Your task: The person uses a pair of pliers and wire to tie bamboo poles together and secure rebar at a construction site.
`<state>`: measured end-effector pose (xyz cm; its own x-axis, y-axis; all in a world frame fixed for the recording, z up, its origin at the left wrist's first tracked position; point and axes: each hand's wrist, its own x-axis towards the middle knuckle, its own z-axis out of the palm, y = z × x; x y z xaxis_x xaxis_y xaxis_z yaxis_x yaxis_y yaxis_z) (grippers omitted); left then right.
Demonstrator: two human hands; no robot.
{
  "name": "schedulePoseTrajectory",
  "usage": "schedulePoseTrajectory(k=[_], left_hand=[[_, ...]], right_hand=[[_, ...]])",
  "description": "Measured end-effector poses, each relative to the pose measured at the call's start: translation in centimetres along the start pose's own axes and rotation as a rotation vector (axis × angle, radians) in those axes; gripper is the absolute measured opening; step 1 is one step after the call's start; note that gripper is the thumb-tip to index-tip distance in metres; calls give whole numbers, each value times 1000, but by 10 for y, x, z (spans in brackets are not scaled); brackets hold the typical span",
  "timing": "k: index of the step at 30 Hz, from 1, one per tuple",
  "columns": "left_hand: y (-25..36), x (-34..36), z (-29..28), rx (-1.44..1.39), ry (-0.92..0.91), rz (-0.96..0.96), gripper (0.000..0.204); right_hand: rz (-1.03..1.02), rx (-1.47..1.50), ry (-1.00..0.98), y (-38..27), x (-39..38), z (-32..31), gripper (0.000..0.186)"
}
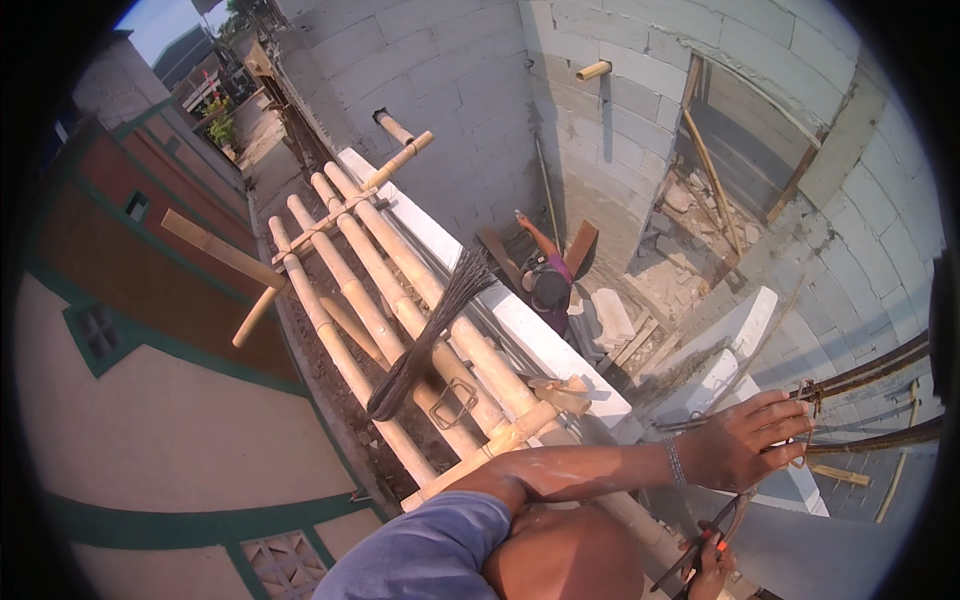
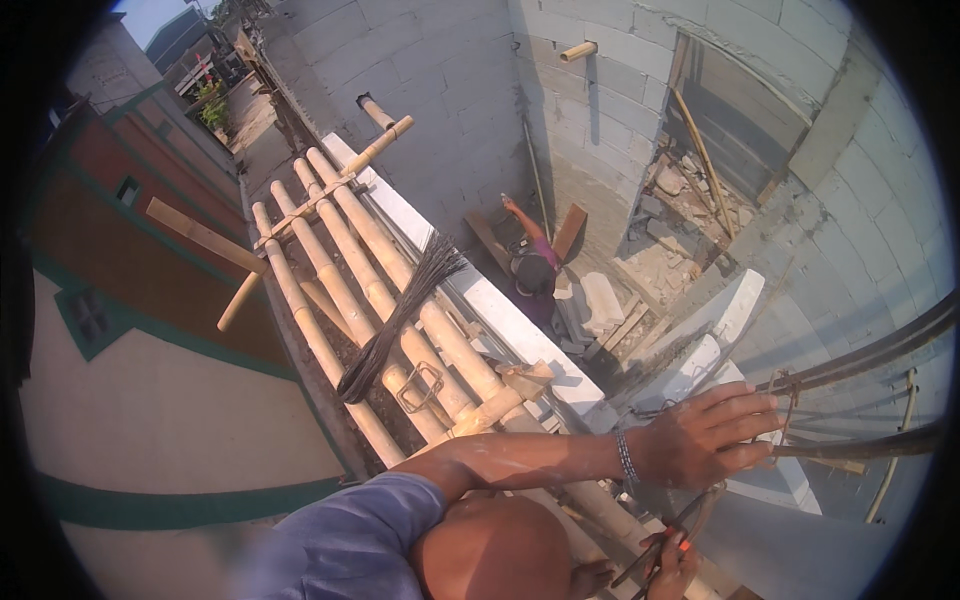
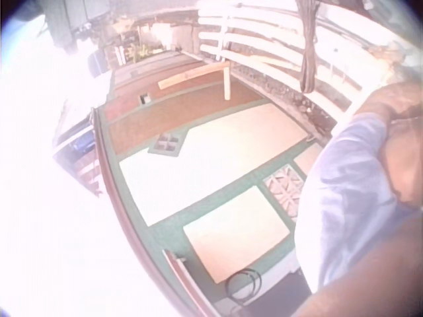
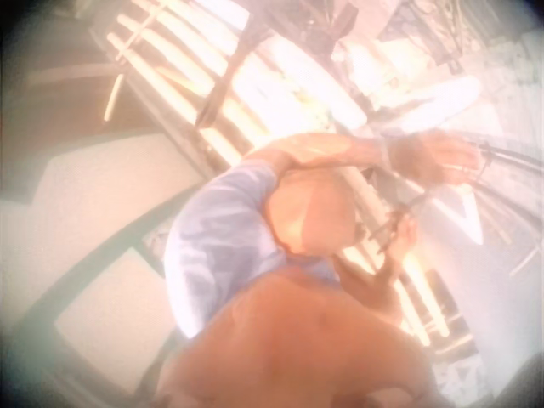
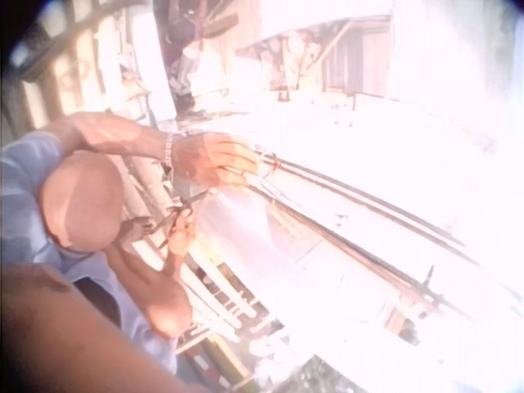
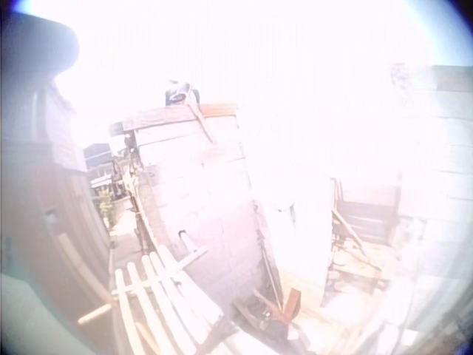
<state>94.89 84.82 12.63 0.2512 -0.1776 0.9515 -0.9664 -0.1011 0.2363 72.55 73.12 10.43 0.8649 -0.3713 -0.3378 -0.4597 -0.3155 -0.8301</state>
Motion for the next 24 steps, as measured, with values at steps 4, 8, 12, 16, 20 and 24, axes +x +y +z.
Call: schedulePoseTrajectory(k=[4,8,12,16,20,24], left_hand=[[-3,9,16,-161,3,-47,33],[-14,4,14,-210,-62,-40,35],[-12,20,3,-135,-20,21,31],[-15,24,3,-57,-53,64,29],[-12,17,12,58,-43,102,36],[-10,20,3,24,-47,82,33]], right_hand=[[-141,38,42,5,4,-8,36],[-22,398,-7,25,18,-2,41],[-7,348,-15,30,19,-2,49],[34,387,1,26,14,-2,46],[-7,350,50,27,16,-2,47],[-127,193,236,2,18,-11,48]])
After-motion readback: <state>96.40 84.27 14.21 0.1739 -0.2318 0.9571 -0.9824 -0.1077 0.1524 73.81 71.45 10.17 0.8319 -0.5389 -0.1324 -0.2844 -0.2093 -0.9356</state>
